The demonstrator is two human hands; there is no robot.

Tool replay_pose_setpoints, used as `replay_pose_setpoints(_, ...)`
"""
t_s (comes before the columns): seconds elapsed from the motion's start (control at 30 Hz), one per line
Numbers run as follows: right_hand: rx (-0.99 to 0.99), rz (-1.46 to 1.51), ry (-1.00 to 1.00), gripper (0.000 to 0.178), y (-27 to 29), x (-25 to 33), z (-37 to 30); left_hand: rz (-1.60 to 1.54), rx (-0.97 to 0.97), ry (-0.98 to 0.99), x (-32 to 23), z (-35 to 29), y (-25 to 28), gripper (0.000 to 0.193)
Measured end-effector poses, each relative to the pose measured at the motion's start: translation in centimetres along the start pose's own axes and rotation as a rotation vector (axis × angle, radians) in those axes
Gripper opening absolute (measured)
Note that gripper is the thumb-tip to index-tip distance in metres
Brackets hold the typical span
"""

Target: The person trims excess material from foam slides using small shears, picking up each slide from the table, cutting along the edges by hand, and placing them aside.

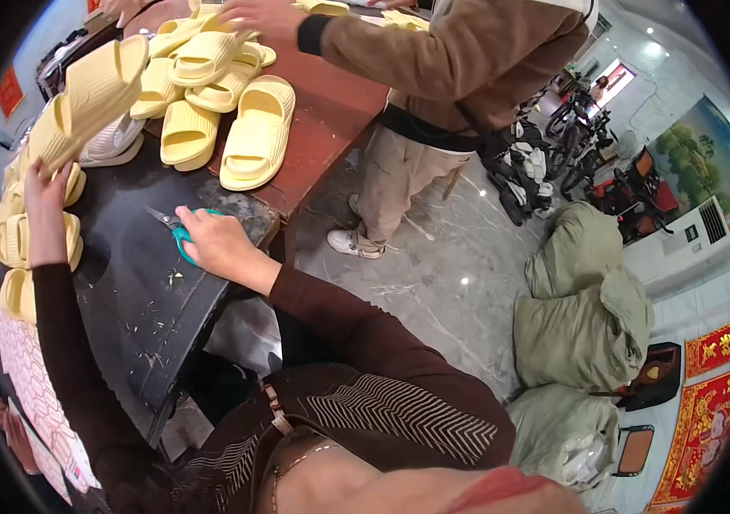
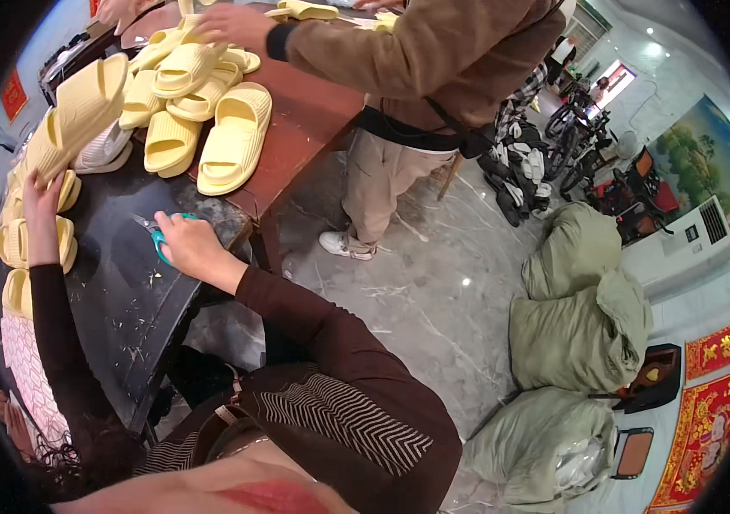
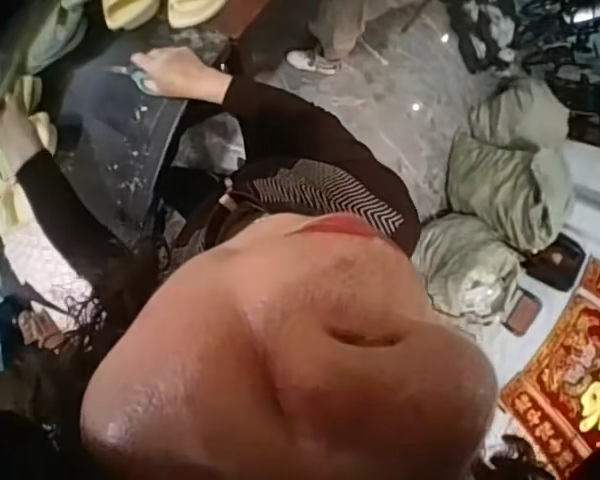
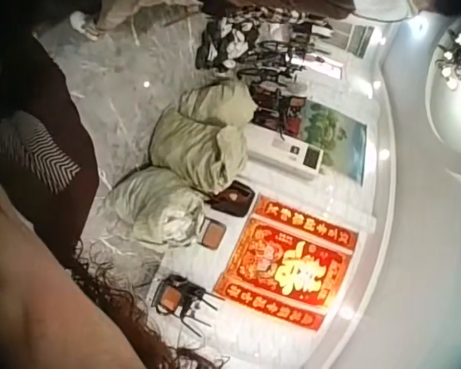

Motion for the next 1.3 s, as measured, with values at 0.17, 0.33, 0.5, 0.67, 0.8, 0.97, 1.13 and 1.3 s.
replay_pose_setpoints(0.17,-0.011,0.069,0.069,0.042,-0.5,3.7,0.8,0.314,0.335,-0.319,-1.3,11.4,4.0,0.044)
replay_pose_setpoints(0.33,0.006,0.048,0.047,0.04,-0.2,2.5,0.6,-0.011,0.229,-0.192,2.6,14.6,-2.8,0.036)
replay_pose_setpoints(0.5,0.023,0.044,0.011,0.04,0.2,1.0,0.7,1.388,0.149,-0.862,2.6,9.6,-12.4,0.032)
replay_pose_setpoints(0.67,0.01,0.091,0.054,0.041,0.4,1.9,0.9,2.055,0.208,-0.825,3.9,11.7,-15.8,0.022)
replay_pose_setpoints(0.8,-0.009,0.094,0.054,0.042,0.2,2.0,0.8,1.824,0.245,-0.775,6.2,11.9,-17.9,0.029)
replay_pose_setpoints(0.97,-0.044,0.125,0.04,0.042,0.1,1.8,0.7,1.557,0.265,-0.725,8.2,11.1,-19.8,0.041)
replay_pose_setpoints(1.13,-0.024,0.14,0.024,0.04,0.4,1.7,0.9,1.159,0.157,-0.443,8.6,11.1,-19.1,0.043)
replay_pose_setpoints(1.3,-0.052,0.143,0.04,0.039,0.6,1.6,1.0,0.337,-0.122,0.154,9.6,10.8,-17.1,0.038)
Point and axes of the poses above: each hand's wrist, its own z-axis towards the middle knuckle, its own y-axis out of the back of the hand, x = y × z, the point moved 6 cm from there along z, towards the middle knuckle, and after that the axes turned 13 degrees about -z, right-handed, at the moved point
